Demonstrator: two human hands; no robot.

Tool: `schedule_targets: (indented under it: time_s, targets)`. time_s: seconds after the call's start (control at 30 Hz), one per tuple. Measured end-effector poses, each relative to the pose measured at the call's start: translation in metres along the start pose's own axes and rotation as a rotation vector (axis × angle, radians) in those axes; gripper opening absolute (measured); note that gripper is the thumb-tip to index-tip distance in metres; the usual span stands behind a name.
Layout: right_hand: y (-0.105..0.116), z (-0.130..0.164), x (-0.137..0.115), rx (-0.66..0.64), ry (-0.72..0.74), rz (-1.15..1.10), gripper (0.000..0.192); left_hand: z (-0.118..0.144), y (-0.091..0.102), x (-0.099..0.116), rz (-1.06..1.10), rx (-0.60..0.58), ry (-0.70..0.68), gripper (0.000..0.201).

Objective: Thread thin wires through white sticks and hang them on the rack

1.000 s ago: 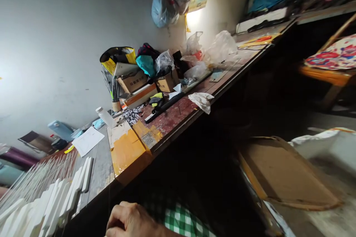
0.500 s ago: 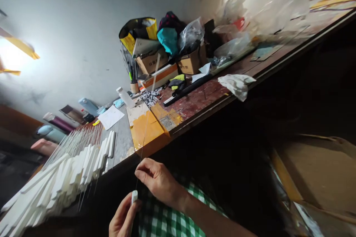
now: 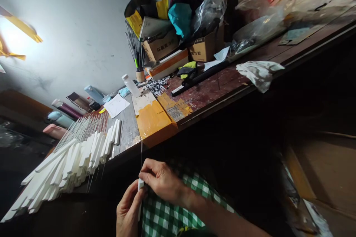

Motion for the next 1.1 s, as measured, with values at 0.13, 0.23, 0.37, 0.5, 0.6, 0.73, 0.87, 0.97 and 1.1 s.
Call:
schedule_targets:
  time_s: [0.13,0.23,0.37,0.5,0.6,0.73,0.87,0.97,1.1]
  targets:
    - [-0.007,0.000,0.006,0.021,-0.006,-0.080,0.017,-0.001,-0.004,0.003,0.017,-0.040,-0.005,0.033]
    - [0.002,-0.002,0.004,0.099,0.030,-0.083,0.020,-0.001,-0.001,0.004,-0.036,-0.015,-0.014,0.032]
    - [0.004,-0.004,0.002,0.072,0.033,-0.044,0.024,-0.001,0.000,0.002,-0.028,-0.020,0.006,0.032]
    - [-0.009,-0.006,0.013,-0.006,-0.034,-0.142,0.025,-0.001,-0.005,0.002,0.014,-0.073,-0.012,0.031]
    - [-0.014,-0.006,0.023,-0.005,-0.013,-0.202,0.022,-0.002,-0.005,0.009,-0.034,-0.067,-0.033,0.032]
    - [-0.017,0.001,0.039,-0.010,-0.094,-0.189,0.026,-0.006,0.007,0.028,-0.076,0.097,-0.100,0.036]
    - [-0.032,0.015,0.052,-0.227,-0.265,-0.169,0.017,-0.010,0.017,0.051,-0.010,0.250,-0.180,0.032]
    - [-0.043,0.023,0.052,-0.308,-0.307,-0.254,0.011,-0.013,0.015,0.060,0.031,0.288,-0.238,0.031]
    - [-0.050,0.024,0.047,-0.269,-0.285,-0.361,0.007,-0.016,0.010,0.057,0.083,0.299,-0.258,0.032]
Point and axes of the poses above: each hand's wrist, its own z-axis away from the middle knuckle, its own y-axis out of the back of the hand, x = y × z, the point moved 3 cm from there along -z, towards the middle knuckle, and after that the axes turned 13 degrees about -x, right-handed, at the moved point
